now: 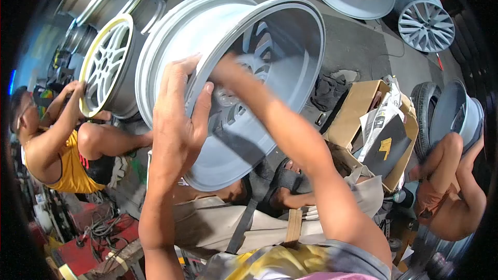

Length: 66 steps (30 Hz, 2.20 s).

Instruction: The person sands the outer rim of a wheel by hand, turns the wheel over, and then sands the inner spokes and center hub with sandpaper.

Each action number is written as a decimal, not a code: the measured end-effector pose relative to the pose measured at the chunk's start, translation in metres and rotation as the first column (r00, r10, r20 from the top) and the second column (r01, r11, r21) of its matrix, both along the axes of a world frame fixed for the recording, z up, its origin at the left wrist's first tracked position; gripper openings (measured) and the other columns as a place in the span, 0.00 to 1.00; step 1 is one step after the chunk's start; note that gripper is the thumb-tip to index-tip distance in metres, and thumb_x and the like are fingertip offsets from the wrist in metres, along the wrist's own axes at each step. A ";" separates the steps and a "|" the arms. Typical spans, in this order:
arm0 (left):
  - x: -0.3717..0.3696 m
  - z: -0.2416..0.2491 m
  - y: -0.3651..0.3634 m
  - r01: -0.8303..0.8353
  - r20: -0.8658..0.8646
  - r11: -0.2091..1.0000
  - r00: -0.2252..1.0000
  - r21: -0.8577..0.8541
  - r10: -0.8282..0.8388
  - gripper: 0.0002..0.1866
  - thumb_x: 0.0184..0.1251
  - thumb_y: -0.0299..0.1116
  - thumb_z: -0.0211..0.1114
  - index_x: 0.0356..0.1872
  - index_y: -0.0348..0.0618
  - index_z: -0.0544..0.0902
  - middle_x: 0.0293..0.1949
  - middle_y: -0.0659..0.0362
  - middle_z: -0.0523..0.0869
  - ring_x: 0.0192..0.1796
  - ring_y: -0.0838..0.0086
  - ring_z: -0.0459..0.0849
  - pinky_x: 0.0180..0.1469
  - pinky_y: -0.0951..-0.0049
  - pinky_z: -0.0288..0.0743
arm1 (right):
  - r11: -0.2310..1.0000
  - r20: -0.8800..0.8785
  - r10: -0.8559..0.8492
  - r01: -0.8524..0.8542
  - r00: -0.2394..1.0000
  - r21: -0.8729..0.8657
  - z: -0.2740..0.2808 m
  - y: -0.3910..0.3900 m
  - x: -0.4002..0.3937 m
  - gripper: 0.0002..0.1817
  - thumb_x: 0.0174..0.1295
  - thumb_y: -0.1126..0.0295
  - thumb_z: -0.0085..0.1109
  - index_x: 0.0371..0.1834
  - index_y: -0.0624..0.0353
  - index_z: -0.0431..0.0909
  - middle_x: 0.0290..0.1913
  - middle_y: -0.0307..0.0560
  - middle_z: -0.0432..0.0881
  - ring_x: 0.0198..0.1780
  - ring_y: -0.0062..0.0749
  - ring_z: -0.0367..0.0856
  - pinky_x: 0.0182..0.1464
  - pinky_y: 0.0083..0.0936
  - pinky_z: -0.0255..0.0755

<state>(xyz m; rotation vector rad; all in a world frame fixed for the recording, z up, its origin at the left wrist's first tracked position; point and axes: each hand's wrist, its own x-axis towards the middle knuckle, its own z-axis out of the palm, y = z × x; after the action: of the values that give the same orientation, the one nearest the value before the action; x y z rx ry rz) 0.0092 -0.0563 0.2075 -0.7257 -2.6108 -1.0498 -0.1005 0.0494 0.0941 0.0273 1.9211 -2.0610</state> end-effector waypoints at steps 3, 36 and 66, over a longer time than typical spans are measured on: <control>0.001 0.000 0.000 0.021 -0.021 1.000 1.000 0.003 -0.021 0.18 0.67 0.21 0.62 0.58 0.29 0.74 0.51 0.40 0.79 0.56 0.46 0.79 0.62 0.60 0.71 | 0.813 0.095 -0.472 0.474 0.877 -0.338 -0.050 0.084 -0.058 0.14 0.67 0.69 0.60 0.53 0.59 0.84 0.46 0.46 0.88 0.50 0.35 0.86 0.50 0.34 0.81; -0.007 0.000 -0.001 0.079 -0.020 0.996 0.997 0.043 -0.078 0.18 0.71 0.24 0.60 0.60 0.31 0.76 0.53 0.41 0.81 0.56 0.48 0.81 0.61 0.62 0.72 | 0.959 -0.201 -0.205 0.156 0.958 -0.237 -0.077 -0.118 0.148 0.21 0.73 0.68 0.45 0.65 0.64 0.75 0.66 0.63 0.77 0.70 0.47 0.73 0.68 0.36 0.67; -0.005 0.001 -0.005 0.072 -0.031 0.997 0.997 -0.012 -0.073 0.22 0.76 0.27 0.57 0.67 0.32 0.73 0.61 0.37 0.80 0.65 0.46 0.78 0.68 0.59 0.68 | 0.432 -0.858 -0.445 0.901 0.255 0.044 -0.136 0.070 -0.085 0.08 0.56 0.76 0.56 0.33 0.68 0.82 0.33 0.69 0.82 0.36 0.65 0.82 0.40 0.48 0.74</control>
<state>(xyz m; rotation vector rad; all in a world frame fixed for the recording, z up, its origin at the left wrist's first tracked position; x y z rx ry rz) 0.0040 -0.0618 0.2084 -0.8385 -2.5840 -1.0358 -0.1857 0.1189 -0.0416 0.3000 3.6200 -2.0173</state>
